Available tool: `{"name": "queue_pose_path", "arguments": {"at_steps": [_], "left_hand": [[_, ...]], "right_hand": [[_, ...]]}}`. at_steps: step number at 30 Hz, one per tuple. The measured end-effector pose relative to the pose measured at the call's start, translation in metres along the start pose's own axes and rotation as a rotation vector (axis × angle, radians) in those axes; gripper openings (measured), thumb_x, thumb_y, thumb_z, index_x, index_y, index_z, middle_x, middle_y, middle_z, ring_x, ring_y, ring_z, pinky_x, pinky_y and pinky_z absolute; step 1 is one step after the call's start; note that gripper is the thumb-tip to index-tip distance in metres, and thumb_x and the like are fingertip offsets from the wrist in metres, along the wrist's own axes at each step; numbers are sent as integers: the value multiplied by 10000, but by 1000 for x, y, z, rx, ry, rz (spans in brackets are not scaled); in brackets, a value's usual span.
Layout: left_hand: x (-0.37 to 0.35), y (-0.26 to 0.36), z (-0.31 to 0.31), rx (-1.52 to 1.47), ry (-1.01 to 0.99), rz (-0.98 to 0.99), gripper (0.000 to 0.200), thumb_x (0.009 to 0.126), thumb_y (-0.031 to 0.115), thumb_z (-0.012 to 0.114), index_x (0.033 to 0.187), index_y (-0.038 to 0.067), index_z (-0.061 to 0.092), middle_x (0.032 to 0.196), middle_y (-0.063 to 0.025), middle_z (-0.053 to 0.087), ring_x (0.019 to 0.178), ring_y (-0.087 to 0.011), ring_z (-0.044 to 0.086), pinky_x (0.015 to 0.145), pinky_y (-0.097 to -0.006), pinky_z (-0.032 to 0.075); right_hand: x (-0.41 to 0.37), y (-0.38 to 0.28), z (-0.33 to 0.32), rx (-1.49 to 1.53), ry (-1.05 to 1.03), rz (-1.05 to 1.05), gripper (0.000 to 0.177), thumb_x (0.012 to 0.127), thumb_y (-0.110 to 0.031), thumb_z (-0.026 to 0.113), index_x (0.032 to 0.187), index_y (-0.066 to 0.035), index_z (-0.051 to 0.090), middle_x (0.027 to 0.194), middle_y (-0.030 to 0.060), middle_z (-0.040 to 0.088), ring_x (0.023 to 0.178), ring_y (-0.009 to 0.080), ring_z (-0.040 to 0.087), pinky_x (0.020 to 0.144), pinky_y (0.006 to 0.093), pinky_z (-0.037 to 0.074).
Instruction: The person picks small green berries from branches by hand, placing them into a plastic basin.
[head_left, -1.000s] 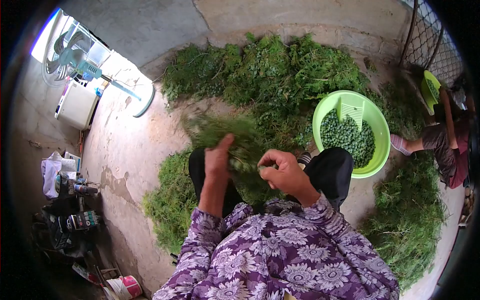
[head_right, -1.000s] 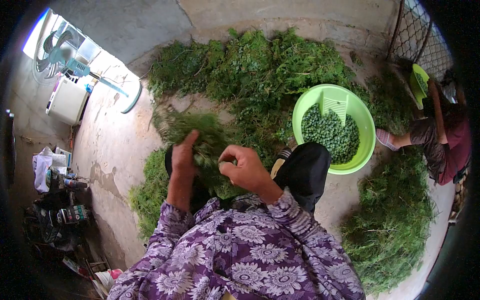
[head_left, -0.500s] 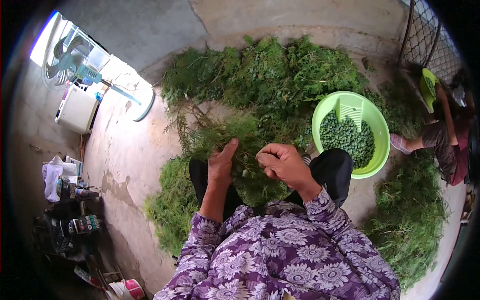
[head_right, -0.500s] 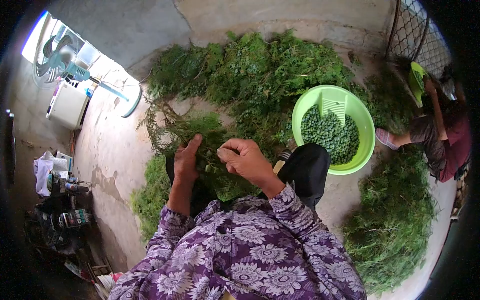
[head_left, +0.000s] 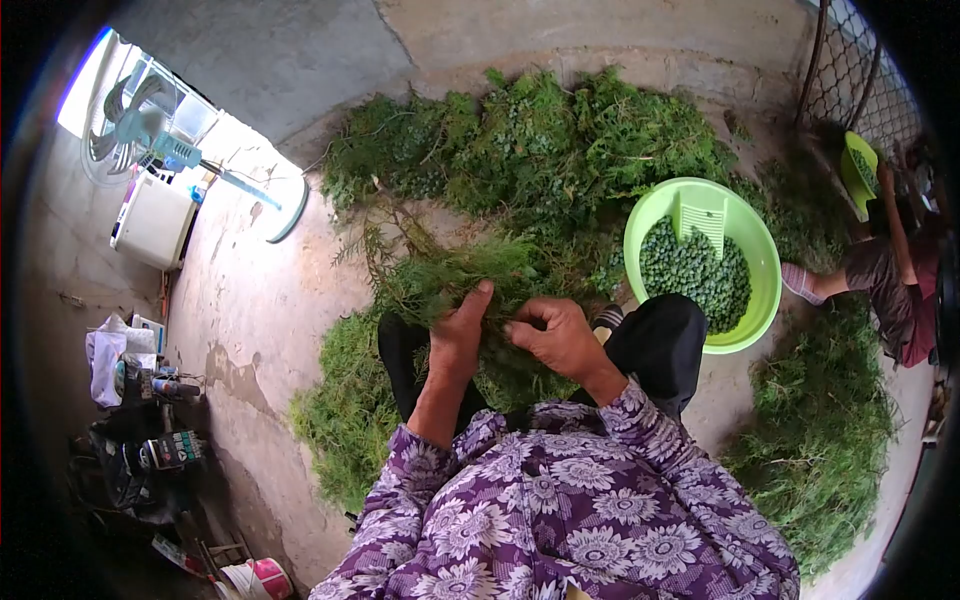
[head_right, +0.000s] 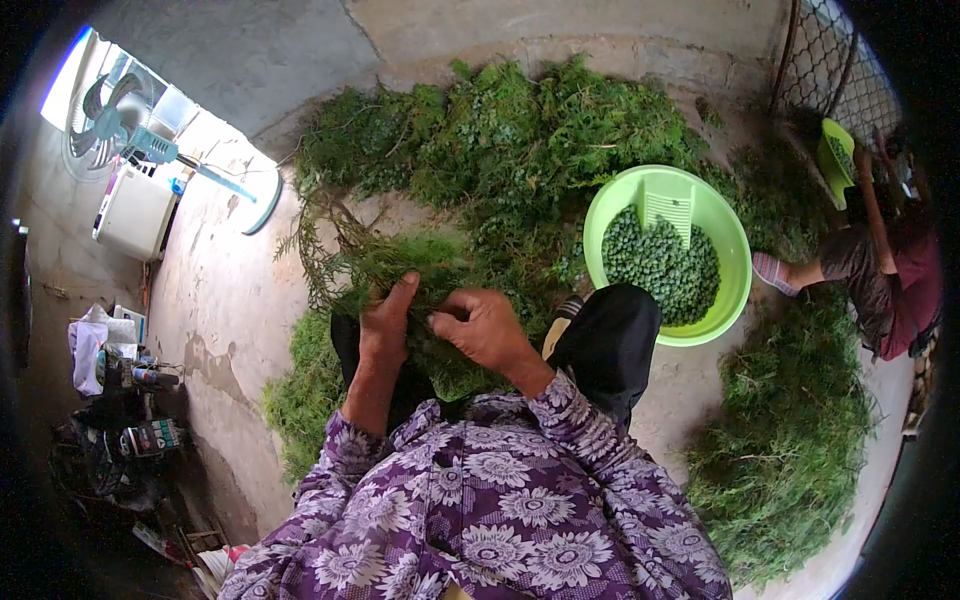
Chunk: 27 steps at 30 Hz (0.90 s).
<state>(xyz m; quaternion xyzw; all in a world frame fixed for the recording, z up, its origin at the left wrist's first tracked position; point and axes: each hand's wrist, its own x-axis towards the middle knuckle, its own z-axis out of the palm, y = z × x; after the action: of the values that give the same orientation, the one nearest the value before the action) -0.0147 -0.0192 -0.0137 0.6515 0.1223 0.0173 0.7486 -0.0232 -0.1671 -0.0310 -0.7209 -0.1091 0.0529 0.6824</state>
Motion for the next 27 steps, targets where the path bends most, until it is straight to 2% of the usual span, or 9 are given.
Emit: {"name": "queue_pose_path", "arguments": {"at_steps": [3,5,6,8,11,12,18,25,27], "left_hand": [[5,7,1,68,199,-115,277,789,191,623,990,14,549,896,-34,574,769,-126,518,670,-276,425],[19,-4,-19,-3,203,-155,327,784,206,629,1022,6,527,909,-45,571,780,-139,527,674,-287,432],[21,-1,-20,-73,204,-195,377,780,221,635,1055,-1,505,923,-56,569,790,-152,536,679,-297,439],[15,2,-19,-91,173,-195,421,768,232,648,1077,-2,484,938,-64,564,792,-156,545,666,-300,450],[6,11,-12,-112,126,-208,467,751,243,670,1094,4,461,952,-71,561,779,-157,561,628,-298,469],[4,11,-10,-114,105,-228,469,745,243,677,1089,9,460,949,-70,562,766,-154,568,603,-292,476],[-5,20,5,-169,53,-177,381,747,226,677,1007,6,507,854,-51,581,727,-133,576,567,-267,478],[-3,8,-2,-81,-47,-165,323,749,232,675,941,3,551,843,-44,590,711,-108,559,572,-252,458],[-6,11,3,-89,-67,-132,304,753,234,669,933,10,570,834,-34,590,695,-101,547,569,-247,449]], "right_hand": [[-8,-16,-3,109,-142,18,212,749,-188,599,733,23,608,586,56,550,545,98,510,485,271,404],[-16,-22,-8,358,-325,133,147,771,-127,569,836,3,582,653,-4,540,535,40,490,438,184,365],[-16,-26,-12,359,-324,134,147,771,-127,569,836,3,582,653,-4,540,535,40,490,438,184,365],[-16,-30,-19,680,-312,293,227,794,-161,558,975,-24,548,776,15,563,579,50,516,456,183,384],[-8,-17,-25,765,-234,357,268,828,-179,545,1051,-37,500,853,24,554,582,55,530,437,169,378],[-6,-14,-23,701,-134,369,233,838,-195,552,1009,-39,526,790,14,554,559,44,514,422,166,363],[-2,0,-17,590,-77,338,185,817,-163,582,926,-15,563,672,-17,521,508,37,459,422,184,364],[1,1,-12,509,-171,363,210,796,-134,619,964,-17,573,659,-39,502,494,25,422,425,176,325],[1,-2,-11,408,-180,188,236,766,-146,658,947,-13,584,657,-41,520,507,21,431,436,184,336]]}}
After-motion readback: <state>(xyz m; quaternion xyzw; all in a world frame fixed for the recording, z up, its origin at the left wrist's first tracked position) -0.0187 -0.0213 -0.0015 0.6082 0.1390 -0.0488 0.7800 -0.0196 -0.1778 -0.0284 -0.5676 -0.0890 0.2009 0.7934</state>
